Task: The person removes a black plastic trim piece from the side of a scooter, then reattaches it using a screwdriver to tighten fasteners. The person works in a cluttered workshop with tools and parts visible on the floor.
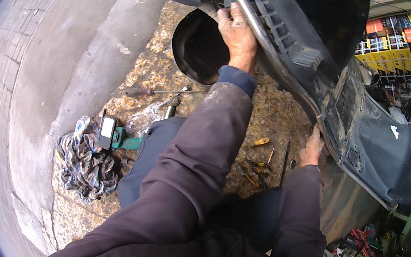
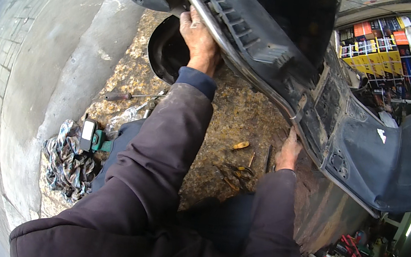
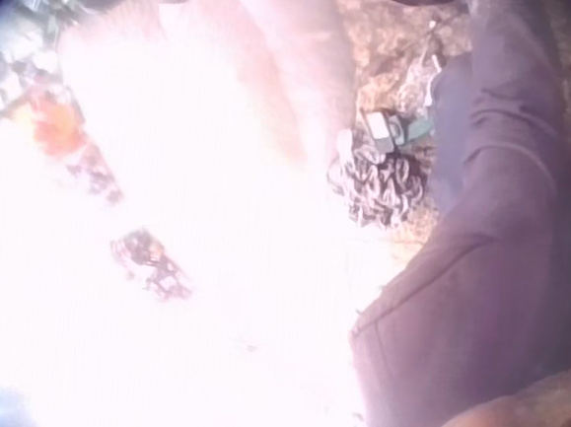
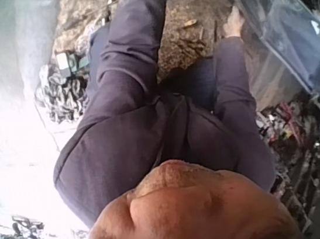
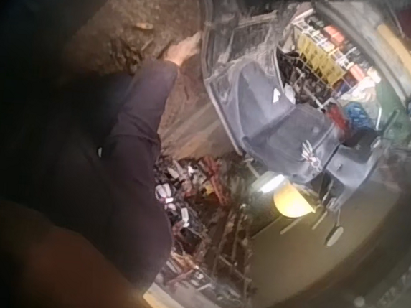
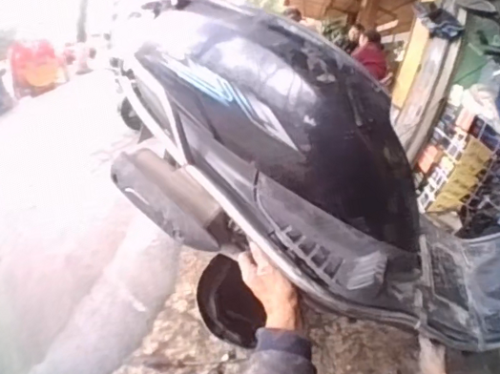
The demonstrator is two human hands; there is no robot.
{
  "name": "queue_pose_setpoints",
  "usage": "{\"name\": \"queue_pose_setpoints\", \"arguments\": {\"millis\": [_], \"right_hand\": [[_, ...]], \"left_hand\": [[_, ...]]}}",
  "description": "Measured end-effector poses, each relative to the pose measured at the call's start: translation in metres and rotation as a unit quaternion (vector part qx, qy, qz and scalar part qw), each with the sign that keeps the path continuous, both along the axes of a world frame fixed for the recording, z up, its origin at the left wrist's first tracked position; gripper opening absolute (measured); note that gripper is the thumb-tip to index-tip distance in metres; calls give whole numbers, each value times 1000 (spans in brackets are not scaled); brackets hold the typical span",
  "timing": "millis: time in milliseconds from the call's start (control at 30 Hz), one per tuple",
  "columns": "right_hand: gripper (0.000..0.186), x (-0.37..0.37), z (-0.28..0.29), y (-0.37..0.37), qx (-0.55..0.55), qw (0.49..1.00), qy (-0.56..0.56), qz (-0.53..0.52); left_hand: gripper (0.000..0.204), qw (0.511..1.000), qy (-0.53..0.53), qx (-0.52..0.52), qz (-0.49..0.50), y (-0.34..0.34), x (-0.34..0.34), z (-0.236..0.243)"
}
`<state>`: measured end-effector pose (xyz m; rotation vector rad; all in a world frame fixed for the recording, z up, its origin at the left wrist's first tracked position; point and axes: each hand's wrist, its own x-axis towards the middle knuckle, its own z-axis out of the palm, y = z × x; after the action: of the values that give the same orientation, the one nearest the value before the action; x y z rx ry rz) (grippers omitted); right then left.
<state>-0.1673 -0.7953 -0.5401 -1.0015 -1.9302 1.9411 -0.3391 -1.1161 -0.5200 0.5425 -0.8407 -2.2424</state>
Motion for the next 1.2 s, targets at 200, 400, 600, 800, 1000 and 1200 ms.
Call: {"name": "queue_pose_setpoints", "arguments": {"millis": [200,400,600,800,1000,1200], "right_hand": [[64,1,2,-9,15,1000,12,0],[52,-1,3,-10,6,1000,5,-27],[60,-2,-9,-4,75,994,3,-74],[49,-1,-13,-2,8,999,40,-35],[38,-5,-14,-9,9,993,62,-97],[57,-6,-24,-3,-11,994,86,-66]], "left_hand": [[31,993,60,81,-62,-5,-1,5],[29,991,58,97,-77,-4,1,9],[29,978,123,106,-130,-3,11,19],[33,991,42,-1,-127,17,44,27],[49,973,55,24,-221,28,57,9],[53,972,62,-49,-221,46,80,-18]]}}
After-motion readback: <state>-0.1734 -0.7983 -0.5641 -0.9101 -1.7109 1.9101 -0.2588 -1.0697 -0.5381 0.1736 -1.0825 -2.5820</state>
